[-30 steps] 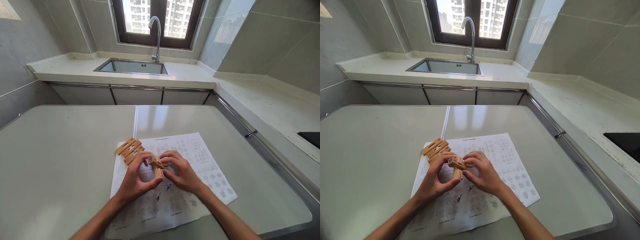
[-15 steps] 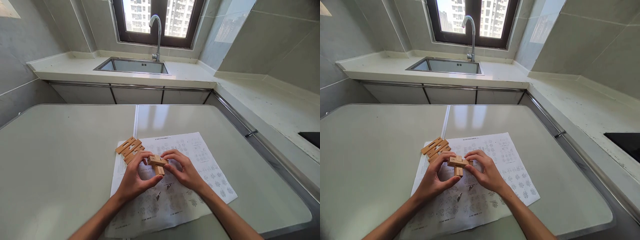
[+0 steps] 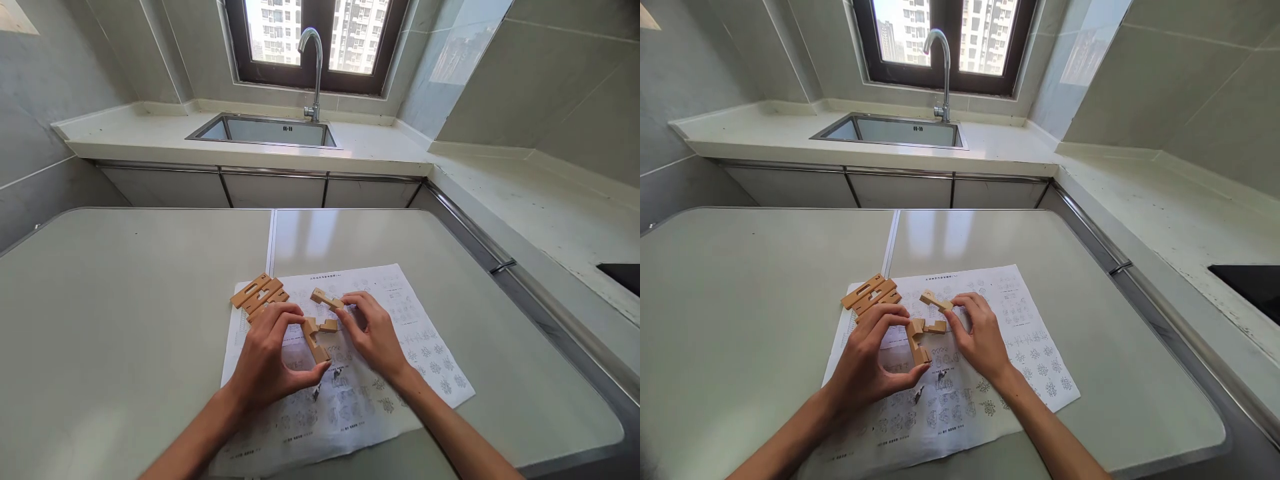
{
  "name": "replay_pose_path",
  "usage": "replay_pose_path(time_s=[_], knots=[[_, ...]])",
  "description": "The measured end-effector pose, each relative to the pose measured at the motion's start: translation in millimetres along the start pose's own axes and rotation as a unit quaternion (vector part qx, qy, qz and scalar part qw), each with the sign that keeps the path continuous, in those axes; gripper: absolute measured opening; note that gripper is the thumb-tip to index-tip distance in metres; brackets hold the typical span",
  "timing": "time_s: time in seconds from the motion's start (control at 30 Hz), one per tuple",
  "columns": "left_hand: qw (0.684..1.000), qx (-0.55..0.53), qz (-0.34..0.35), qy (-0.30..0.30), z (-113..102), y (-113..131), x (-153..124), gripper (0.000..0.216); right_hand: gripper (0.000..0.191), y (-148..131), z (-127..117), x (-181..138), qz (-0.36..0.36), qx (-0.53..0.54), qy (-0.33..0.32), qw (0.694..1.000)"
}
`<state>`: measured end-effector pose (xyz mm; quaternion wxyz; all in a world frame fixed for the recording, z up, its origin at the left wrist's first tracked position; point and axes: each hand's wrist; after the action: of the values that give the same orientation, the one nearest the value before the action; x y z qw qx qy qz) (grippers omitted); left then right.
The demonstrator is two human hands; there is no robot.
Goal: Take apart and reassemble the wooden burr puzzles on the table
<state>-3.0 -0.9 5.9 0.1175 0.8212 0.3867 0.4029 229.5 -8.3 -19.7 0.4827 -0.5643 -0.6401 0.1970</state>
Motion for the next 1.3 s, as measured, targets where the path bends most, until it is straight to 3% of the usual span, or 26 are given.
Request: replay_pose_path(time_s=[0.23,0.6,0.93,1.3], knots=[[0.996,0.063,0.011,-0.054,-0.2,5.3,-0.3,0.052,0.009,9.6,3.4,-3.5,-0.018,-0.080,0.001,0.997],[0.992,0.118,-0.023,-0.043,7.5,-7.9,-5.5,0.051,0.006,8.9,3.3,-5.7,-0.058,-0.100,-0.034,0.993],[0.994,0.085,-0.017,-0.059,8.4,-10.6,-6.8,0.053,0.018,2.1,2.2,-5.3,-0.137,-0.092,-0.072,0.984],[0.996,0.016,0.004,-0.091,9.9,-12.0,-9.1,0.070,0.025,-0.6,0.6,-7.8,-0.185,-0.093,-0.129,0.970]])
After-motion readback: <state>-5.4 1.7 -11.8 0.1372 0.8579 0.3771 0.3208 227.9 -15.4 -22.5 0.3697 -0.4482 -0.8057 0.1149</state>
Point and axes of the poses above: each hand's wrist, its own x-axis towards the middle knuckle, its own z-axis out of the palm, y = z × x, and after that the axes turned 5 degrees about y, right-handed
